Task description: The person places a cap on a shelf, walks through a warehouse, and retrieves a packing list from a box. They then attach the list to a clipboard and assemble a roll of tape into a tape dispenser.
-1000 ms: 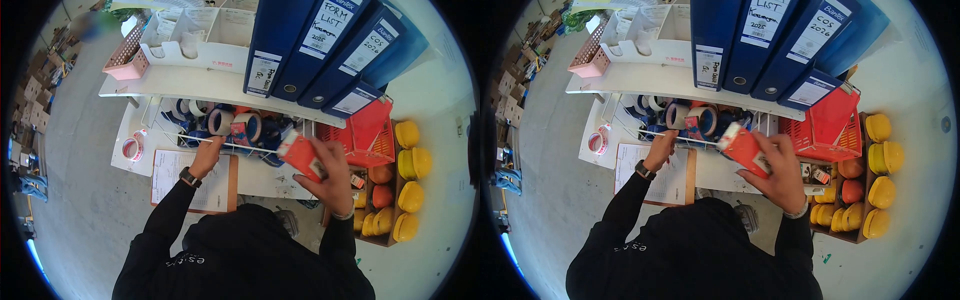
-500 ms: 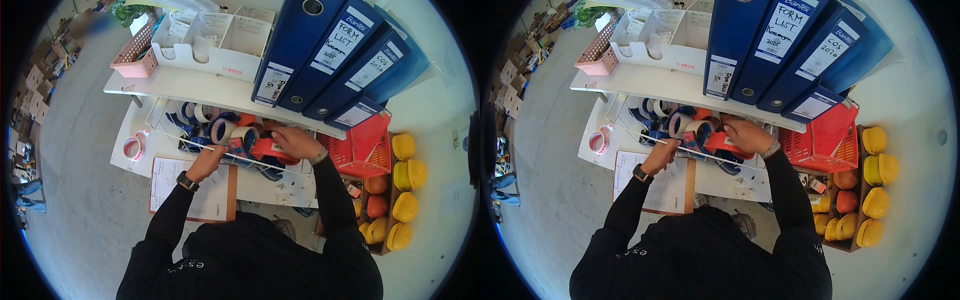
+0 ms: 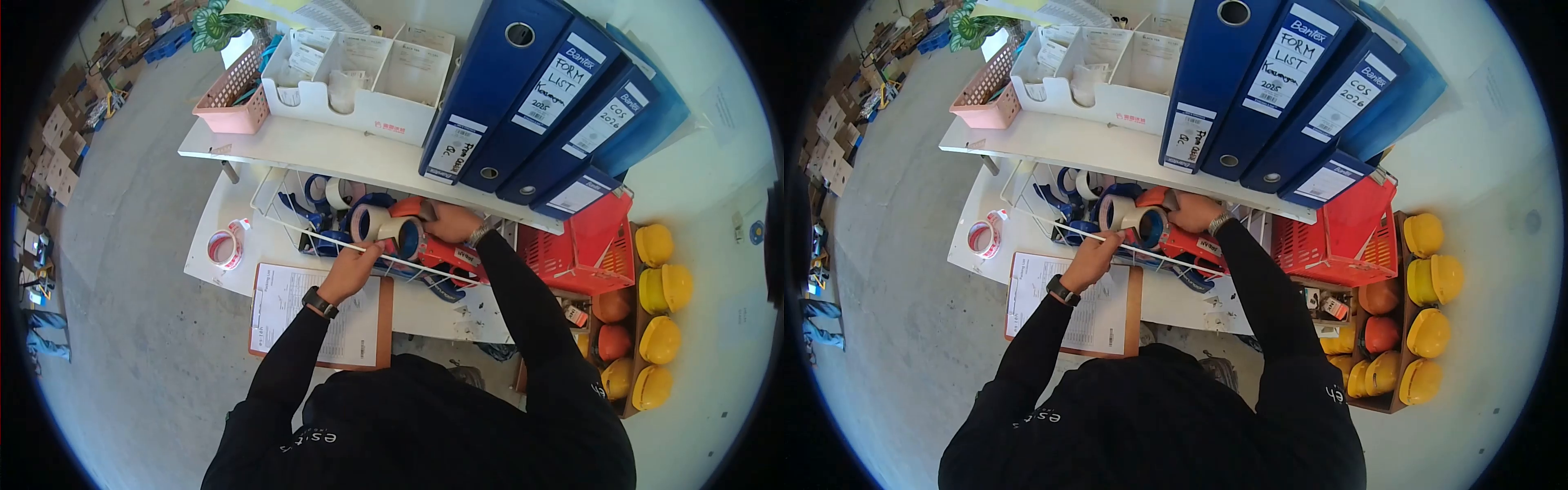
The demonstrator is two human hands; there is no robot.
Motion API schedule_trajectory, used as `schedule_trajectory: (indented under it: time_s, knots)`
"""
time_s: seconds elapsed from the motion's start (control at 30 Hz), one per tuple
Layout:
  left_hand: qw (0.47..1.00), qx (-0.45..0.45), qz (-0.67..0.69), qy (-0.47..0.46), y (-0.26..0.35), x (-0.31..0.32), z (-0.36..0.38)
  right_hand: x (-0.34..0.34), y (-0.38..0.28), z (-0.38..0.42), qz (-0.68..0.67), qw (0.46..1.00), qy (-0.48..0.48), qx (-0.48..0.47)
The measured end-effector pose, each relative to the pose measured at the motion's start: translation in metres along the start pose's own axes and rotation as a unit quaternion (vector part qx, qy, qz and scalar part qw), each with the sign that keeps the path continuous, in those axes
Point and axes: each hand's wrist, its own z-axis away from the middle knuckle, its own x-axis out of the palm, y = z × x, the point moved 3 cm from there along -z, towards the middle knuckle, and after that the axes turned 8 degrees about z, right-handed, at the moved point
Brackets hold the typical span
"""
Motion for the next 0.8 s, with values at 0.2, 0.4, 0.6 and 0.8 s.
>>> schedule_trajectory:
  time_s: [0.2,0.4,0.6,0.8]
  knots:
    - [0.999,0.023,-0.040,0.008,-0.017,-0.004,-0.001,-0.007,-0.033,0.052,-0.043,0.989,0.137,-0.034]
    - [0.999,0.032,-0.039,0.007,-0.015,-0.002,0.007,-0.012,-0.057,0.085,-0.043,0.958,0.282,0.007]
    - [0.998,0.047,-0.020,0.025,-0.021,0.001,0.007,-0.034,-0.080,0.115,-0.037,0.938,0.339,-0.062]
    - [0.998,0.054,-0.003,0.026,-0.024,0.005,0.009,-0.052,-0.088,0.143,0.054,0.933,0.320,-0.154]
